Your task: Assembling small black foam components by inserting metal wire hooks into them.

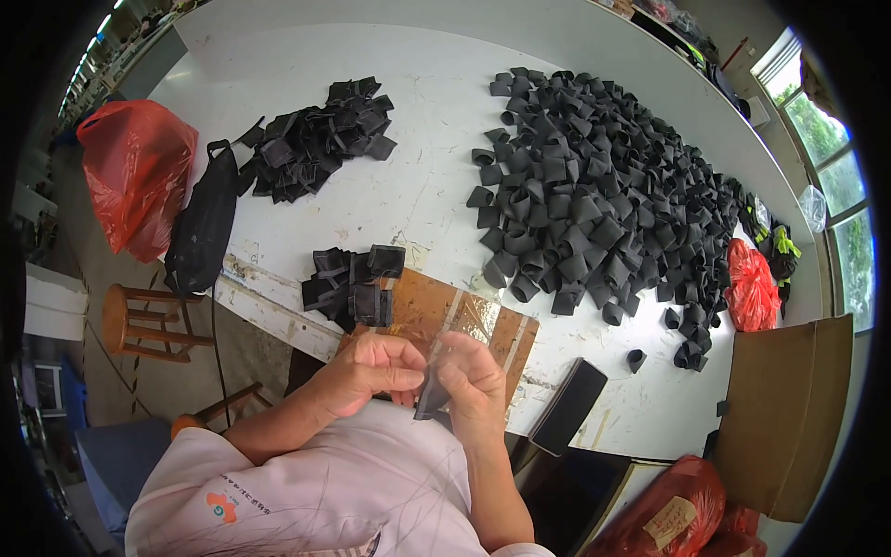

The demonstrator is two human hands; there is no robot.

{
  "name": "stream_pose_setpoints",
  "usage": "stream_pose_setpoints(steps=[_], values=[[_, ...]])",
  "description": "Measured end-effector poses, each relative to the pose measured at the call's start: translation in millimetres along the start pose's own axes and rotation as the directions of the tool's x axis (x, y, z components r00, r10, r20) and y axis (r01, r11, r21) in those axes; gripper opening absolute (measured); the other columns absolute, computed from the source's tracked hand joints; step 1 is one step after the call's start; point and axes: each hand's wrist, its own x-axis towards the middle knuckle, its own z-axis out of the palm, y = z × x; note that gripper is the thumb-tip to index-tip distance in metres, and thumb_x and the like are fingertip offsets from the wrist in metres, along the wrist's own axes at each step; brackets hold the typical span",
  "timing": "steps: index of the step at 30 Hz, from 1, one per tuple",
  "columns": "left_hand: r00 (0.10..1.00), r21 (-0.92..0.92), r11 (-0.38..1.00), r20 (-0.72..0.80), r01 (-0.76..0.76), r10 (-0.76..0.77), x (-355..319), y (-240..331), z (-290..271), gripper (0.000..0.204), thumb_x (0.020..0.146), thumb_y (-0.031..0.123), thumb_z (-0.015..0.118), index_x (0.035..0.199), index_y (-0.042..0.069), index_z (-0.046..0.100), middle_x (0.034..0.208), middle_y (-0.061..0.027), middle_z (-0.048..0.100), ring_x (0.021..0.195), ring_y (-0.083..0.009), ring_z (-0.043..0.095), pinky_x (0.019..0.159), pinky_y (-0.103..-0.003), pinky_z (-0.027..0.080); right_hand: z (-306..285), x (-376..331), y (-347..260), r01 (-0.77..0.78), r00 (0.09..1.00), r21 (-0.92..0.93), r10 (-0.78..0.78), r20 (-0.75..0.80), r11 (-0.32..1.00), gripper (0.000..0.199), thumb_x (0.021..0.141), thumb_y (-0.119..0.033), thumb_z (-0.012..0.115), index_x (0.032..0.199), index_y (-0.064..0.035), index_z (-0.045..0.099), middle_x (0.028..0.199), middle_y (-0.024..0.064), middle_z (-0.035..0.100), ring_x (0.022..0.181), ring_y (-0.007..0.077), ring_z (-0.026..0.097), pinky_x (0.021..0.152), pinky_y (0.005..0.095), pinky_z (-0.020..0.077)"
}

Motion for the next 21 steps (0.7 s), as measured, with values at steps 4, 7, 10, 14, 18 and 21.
stream_pose_setpoints(steps=[4, 7, 10, 14, 18, 21], values=[[1.000, 0.001, 1.000, 0.007, -0.008, 0.008, 2, -2, 0, 0.010, 0.079, 0.010, 0.059, 0.083, 0.001, 0.059, 0.074, -0.0047, 0.061, 0.065, -0.0096, 0.056, 0.058, -0.021, 0.044, -1, 1, -2, -0.018, 0.999, 0.008, 0.018, 0.050, 1.000, 0.034, 0.077, -0.007, 0.064, 0.108, 0.0000, 0.052, 0.080, 0.0011, 0.058, 0.071, 0.0080, 0.053, 0.066, 0.0197, 0.0416], [0.998, -0.055, 0.997, 0.015, -0.053, 0.054, 2, -9, -2, 0.009, 0.079, 0.006, 0.058, 0.085, -0.001, 0.059, 0.074, -0.0047, 0.061, 0.064, -0.0082, 0.056, 0.056, -0.020, 0.044, 7, -1, -2, 0.016, 0.998, -0.323, -0.035, -0.053, 0.946, 0.032, 0.078, -0.008, 0.064, 0.106, 0.0001, 0.053, 0.076, 0.0017, 0.058, 0.069, 0.0083, 0.052, 0.064, 0.0202, 0.0418], [0.912, 0.438, 0.882, -0.268, -0.173, 0.311, 4, -19, 1, 0.006, 0.078, -0.001, 0.057, 0.082, -0.005, 0.058, 0.070, -0.0027, 0.060, 0.059, -0.0043, 0.055, 0.049, -0.018, 0.044, 10, -3, 0, 0.279, 0.829, -0.943, -0.541, 0.142, 0.179, 0.031, 0.072, -0.011, 0.069, 0.097, 0.0007, 0.055, 0.077, 0.0112, 0.052, 0.067, 0.0202, 0.053, 0.059, 0.0285, 0.0431], [0.853, 0.533, 0.788, -0.213, -0.307, 0.476, -3, -8, 17, 0.009, 0.072, 0.000, 0.061, 0.080, -0.002, 0.058, 0.066, -0.0052, 0.060, 0.057, -0.0093, 0.056, 0.050, -0.024, 0.044, 26, -15, -4, 0.281, 0.907, -0.847, -0.412, 0.082, 0.451, 0.016, 0.071, -0.006, 0.067, 0.084, -0.0006, 0.059, 0.073, 0.0092, 0.052, 0.059, 0.0197, 0.052, 0.050, 0.0291, 0.0409], [0.536, 0.877, 0.306, -0.067, -0.370, 0.842, 2, -15, 23, 0.007, 0.072, -0.007, 0.057, 0.076, -0.002, 0.055, 0.059, -0.0030, 0.055, 0.046, -0.0027, 0.047, 0.039, -0.018, 0.037, 27, -8, 3, 0.392, 0.804, -0.897, -0.550, 0.226, 0.205, 0.012, 0.071, 0.002, 0.062, 0.082, -0.0013, 0.059, 0.071, 0.0101, 0.052, 0.056, 0.0222, 0.052, 0.049, 0.0294, 0.0410], [0.454, 0.849, 0.368, -0.176, -0.379, 0.873, 8, -26, 19, 0.009, 0.071, -0.007, 0.057, 0.077, 0.000, 0.054, 0.060, -0.0034, 0.056, 0.043, -0.0034, 0.043, 0.037, -0.019, 0.033, 31, -5, 11, 0.370, 0.770, -0.918, -0.599, 0.220, 0.138, 0.012, 0.070, 0.003, 0.060, 0.080, -0.0018, 0.058, 0.070, 0.0110, 0.052, 0.055, 0.0250, 0.052, 0.049, 0.0303, 0.0411]])
